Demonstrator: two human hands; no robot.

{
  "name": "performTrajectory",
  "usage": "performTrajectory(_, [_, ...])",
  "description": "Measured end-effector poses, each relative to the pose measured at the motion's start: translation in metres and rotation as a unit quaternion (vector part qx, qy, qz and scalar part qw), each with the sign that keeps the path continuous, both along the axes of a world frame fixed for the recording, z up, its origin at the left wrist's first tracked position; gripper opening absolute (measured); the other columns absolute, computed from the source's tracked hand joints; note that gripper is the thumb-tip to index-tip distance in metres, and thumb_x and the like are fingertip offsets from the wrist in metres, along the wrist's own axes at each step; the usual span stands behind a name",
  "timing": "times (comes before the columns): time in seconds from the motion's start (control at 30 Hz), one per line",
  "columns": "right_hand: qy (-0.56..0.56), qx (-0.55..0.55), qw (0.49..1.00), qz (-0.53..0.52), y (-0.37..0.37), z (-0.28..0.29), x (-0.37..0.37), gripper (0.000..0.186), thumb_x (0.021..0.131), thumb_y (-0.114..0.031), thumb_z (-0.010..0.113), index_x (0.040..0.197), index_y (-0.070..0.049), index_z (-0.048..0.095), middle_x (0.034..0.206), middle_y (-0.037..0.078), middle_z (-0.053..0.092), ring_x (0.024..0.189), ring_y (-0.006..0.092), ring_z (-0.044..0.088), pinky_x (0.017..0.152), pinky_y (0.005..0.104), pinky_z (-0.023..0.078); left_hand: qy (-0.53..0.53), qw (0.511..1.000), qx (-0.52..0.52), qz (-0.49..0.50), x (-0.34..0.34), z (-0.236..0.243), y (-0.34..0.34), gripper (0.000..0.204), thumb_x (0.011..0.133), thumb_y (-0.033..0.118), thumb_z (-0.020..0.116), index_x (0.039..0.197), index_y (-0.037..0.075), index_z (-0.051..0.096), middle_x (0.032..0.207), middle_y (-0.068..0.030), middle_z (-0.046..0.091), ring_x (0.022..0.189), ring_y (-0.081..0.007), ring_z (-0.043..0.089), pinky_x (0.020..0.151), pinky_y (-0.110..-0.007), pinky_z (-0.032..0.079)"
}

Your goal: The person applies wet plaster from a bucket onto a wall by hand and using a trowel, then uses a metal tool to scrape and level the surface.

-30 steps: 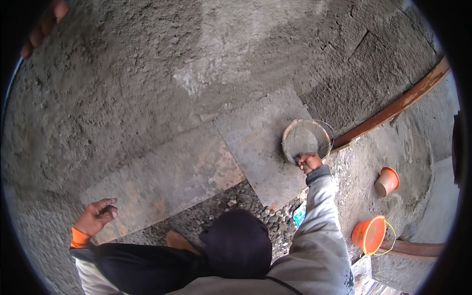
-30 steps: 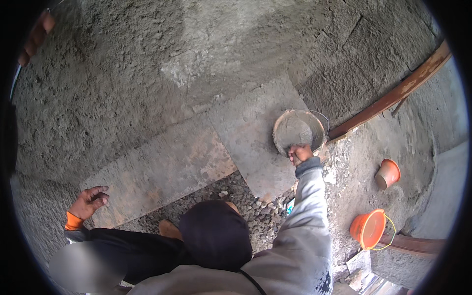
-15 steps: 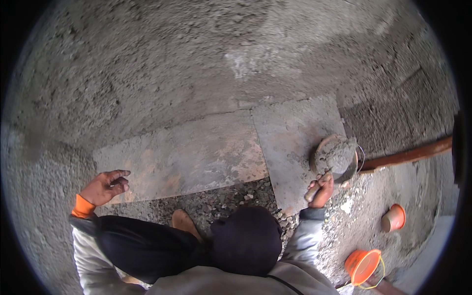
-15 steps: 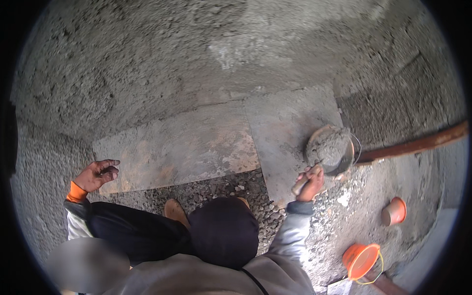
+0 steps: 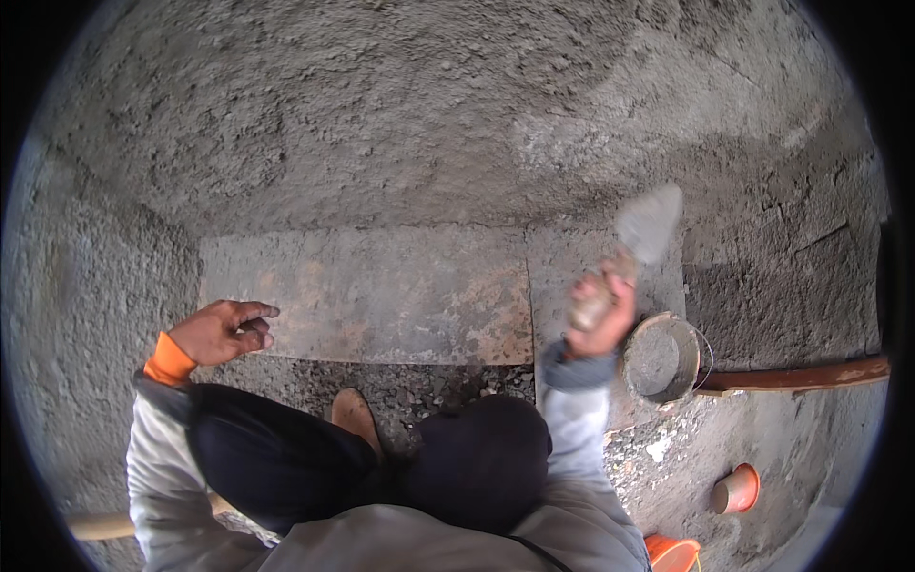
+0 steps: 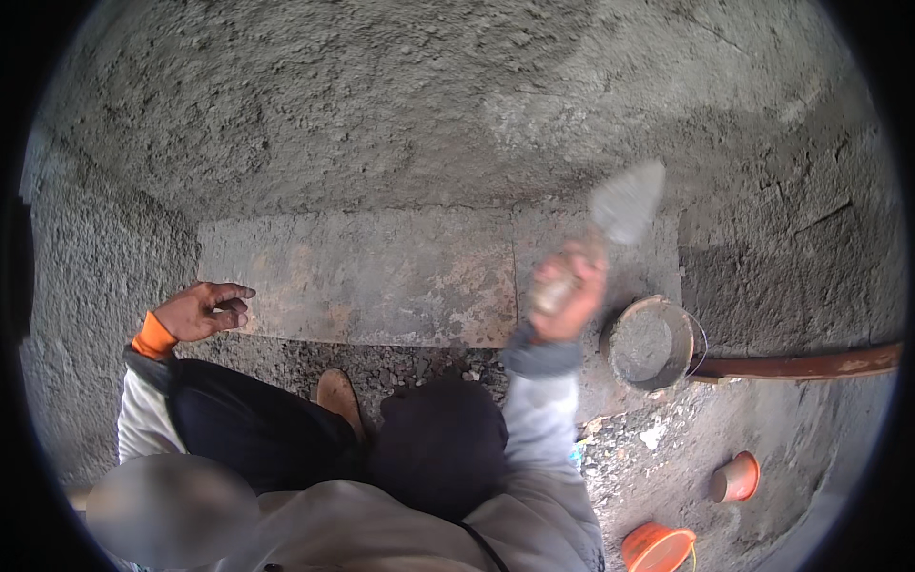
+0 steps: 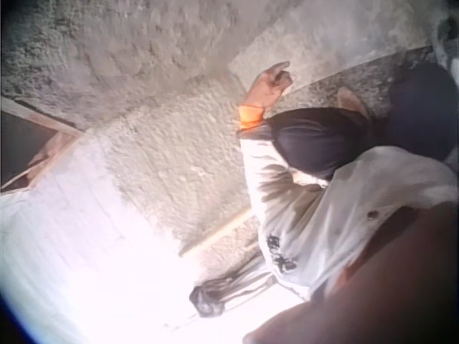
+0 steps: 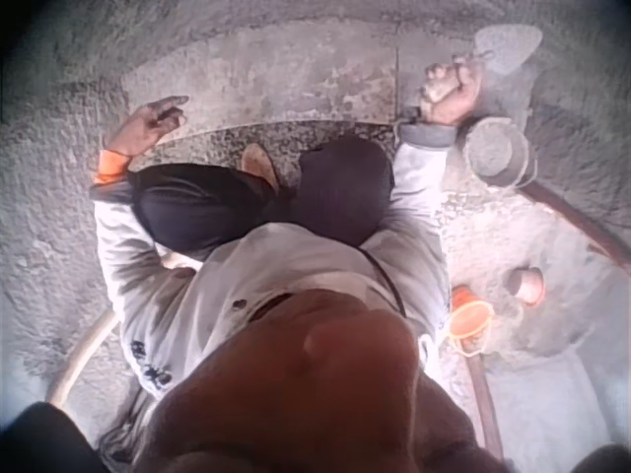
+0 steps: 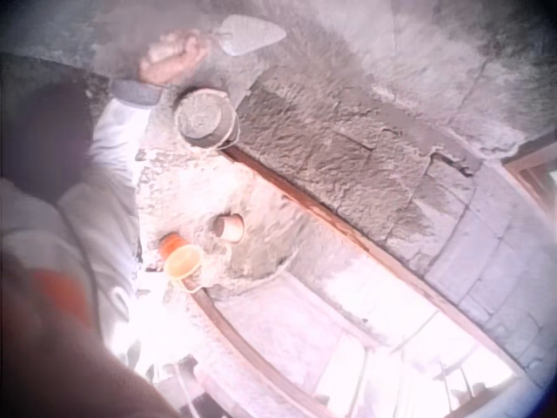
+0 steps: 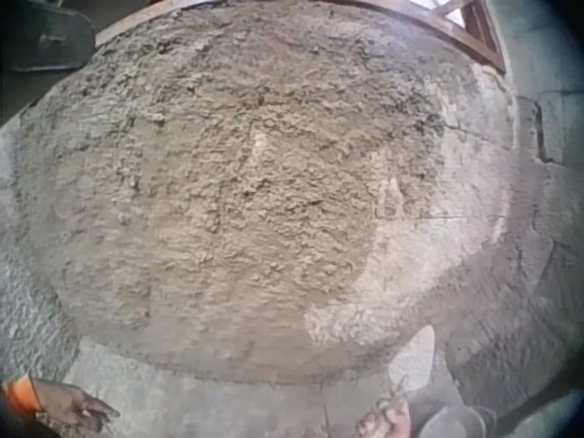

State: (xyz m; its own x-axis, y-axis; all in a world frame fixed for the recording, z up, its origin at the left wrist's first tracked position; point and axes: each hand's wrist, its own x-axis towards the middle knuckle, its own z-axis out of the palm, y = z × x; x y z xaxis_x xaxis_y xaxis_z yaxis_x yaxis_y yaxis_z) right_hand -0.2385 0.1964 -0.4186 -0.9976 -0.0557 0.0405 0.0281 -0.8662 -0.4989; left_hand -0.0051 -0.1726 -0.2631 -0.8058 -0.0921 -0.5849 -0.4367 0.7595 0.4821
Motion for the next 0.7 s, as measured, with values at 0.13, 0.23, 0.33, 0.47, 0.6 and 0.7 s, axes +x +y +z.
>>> performTrajectory(0.13, [-0.159, 0.179, 0.97, -0.035, 0.132, -0.053, 0.024, 0.045, 0.083, -0.016, 0.053, 0.125, -0.009, 0.04, 0.083, 0.004, 0.052, 0.058, 0.013, 0.05, 0.044, 0.0242, 0.043, -0.062, 0.985, -0.051, -0.15, -0.032, -0.007, 0.017, 0.049, 0.085, 0.026, 0.056, 0.124, -0.002, 0.046, 0.098, -0.0206, 0.063, 0.089, -0.0316, 0.062, 0.082, -0.036, 0.048])
performTrajectory(0.23, [-0.264, 0.451, 0.852, -0.035, 0.214, -0.092, 0.097, 0.021, 0.091, -0.026, 0.047, 0.103, -0.009, 0.051, 0.064, 0.002, 0.046, 0.041, 0.0125, 0.042, 0.035, 0.0255, 0.037, -0.039, 0.967, -0.058, -0.243, -0.056, -0.013, 0.038, 0.051, 0.085, 0.029, 0.056, 0.124, -0.001, 0.047, 0.099, -0.0211, 0.062, 0.089, -0.0334, 0.061, 0.082, -0.039, 0.047])
performTrajectory(0.33, [-0.289, 0.518, 0.804, -0.034, 0.235, -0.07, 0.141, 0.011, 0.085, -0.017, 0.052, 0.092, -0.01, 0.048, 0.064, 0.003, 0.048, 0.041, 0.0114, 0.043, 0.033, 0.0254, 0.038, -0.043, 0.944, -0.005, -0.326, -0.091, -0.025, 0.06, 0.053, 0.084, 0.033, 0.056, 0.124, -0.001, 0.048, 0.101, -0.0215, 0.062, 0.093, -0.034, 0.06, 0.083, -0.041, 0.046])
performTrajectory(0.47, [-0.237, 0.588, 0.773, -0.019, 0.275, -0.069, 0.15, 0.01, 0.081, -0.012, 0.053, 0.089, -0.009, 0.047, 0.063, 0.001, 0.045, 0.041, 0.0083, 0.039, 0.035, 0.0217, 0.033, 0.024, 0.908, -0.051, -0.415, -0.15, -0.07, 0.138, 0.042, 0.083, 0.036, 0.056, 0.105, 0.001, 0.059, 0.097, -0.0188, 0.063, 0.088, -0.0325, 0.061, 0.075, -0.044, 0.048])
performTrajectory(0.6, [-0.265, 0.579, 0.77, -0.035, 0.281, -0.052, 0.141, 0.007, 0.08, -0.013, 0.055, 0.084, -0.009, 0.05, 0.063, 0.002, 0.048, 0.042, 0.0097, 0.042, 0.036, 0.0238, 0.034, 0.082, 0.898, -0.015, -0.432, -0.16, -0.106, 0.222, 0.039, 0.082, 0.035, 0.057, 0.102, 0.001, 0.06, 0.095, -0.0185, 0.063, 0.086, -0.0322, 0.061, 0.073, -0.043, 0.048])
performTrajectory(0.7, [-0.251, 0.609, 0.753, -0.011, 0.281, -0.058, 0.134, 0.01, 0.081, -0.013, 0.055, 0.087, -0.008, 0.05, 0.064, 0.002, 0.048, 0.043, 0.0093, 0.042, 0.037, 0.0234, 0.034, 0.121, 0.894, 0.038, -0.431, -0.154, -0.13, 0.265, 0.037, 0.081, 0.033, 0.058, 0.099, 0.001, 0.06, 0.093, -0.0184, 0.063, 0.084, -0.032, 0.062, 0.073, -0.043, 0.048])
